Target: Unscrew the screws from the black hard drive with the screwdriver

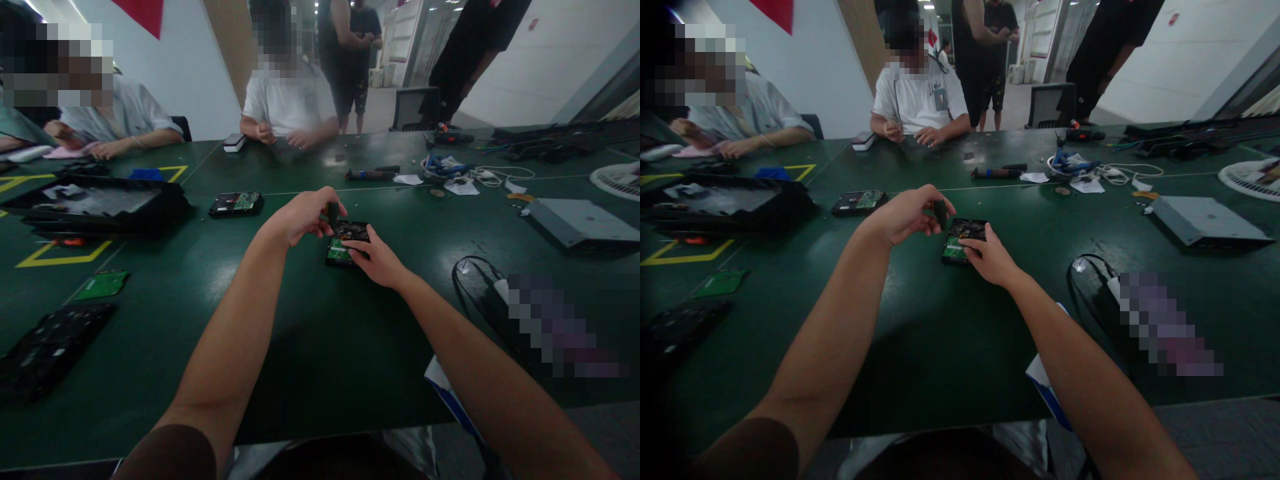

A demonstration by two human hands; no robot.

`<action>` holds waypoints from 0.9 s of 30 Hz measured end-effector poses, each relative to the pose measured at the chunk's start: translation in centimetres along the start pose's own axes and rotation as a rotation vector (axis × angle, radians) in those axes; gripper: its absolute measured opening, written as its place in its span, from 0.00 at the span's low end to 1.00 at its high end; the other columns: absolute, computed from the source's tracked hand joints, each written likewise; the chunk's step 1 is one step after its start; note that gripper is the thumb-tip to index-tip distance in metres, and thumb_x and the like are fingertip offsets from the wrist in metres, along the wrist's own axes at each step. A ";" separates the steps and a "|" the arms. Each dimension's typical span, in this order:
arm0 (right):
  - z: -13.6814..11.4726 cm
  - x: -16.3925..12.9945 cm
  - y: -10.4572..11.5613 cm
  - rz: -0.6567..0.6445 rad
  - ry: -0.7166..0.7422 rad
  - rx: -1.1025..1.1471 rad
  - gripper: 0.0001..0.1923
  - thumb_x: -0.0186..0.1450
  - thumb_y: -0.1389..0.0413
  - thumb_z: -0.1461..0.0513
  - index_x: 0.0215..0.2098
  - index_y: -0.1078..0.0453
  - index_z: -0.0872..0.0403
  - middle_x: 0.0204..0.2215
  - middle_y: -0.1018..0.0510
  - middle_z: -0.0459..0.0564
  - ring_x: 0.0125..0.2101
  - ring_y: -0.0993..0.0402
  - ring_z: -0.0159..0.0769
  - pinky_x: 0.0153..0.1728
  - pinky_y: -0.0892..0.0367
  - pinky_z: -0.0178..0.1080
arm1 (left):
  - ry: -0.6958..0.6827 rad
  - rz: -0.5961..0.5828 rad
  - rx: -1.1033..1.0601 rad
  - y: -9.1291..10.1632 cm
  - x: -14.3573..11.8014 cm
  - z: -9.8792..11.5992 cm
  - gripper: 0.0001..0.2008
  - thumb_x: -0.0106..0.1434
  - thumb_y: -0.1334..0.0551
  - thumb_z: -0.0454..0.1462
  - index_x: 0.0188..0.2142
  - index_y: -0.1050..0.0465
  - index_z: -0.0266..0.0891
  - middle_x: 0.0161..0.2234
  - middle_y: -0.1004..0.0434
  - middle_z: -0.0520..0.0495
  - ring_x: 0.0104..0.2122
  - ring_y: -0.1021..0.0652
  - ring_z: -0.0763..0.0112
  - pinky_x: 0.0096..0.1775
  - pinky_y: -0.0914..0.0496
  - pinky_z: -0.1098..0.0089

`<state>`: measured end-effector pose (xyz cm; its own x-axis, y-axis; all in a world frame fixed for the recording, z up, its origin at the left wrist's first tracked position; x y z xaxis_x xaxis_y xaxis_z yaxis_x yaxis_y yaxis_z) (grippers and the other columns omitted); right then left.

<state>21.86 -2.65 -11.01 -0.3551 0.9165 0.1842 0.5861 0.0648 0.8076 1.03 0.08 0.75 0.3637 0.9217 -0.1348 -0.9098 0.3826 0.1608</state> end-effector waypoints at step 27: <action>0.2 0.0 -0.2 0.013 0.010 -0.003 0.20 0.72 0.48 0.54 0.61 0.28 0.42 0.74 0.55 0.50 0.69 0.49 0.57 0.66 0.47 0.57 | 0.051 -0.068 -0.126 -0.4 0.0 0.0 0.13 0.62 0.42 0.45 0.36 0.28 0.37 0.32 0.20 0.40 0.22 0.22 0.69 0.20 0.36 0.73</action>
<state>21.88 -2.60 -11.23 -0.3547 0.9132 0.2005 0.5885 0.0514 0.8069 1.39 -0.03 0.64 0.4178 0.8881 -0.1915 -0.9024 0.4301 0.0257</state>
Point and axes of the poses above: each hand's wrist, its own x-axis towards the middle knuckle, its own y-axis out of the back of the hand, z = x × y, the point moved 1 cm from there along x, towards the middle knuckle
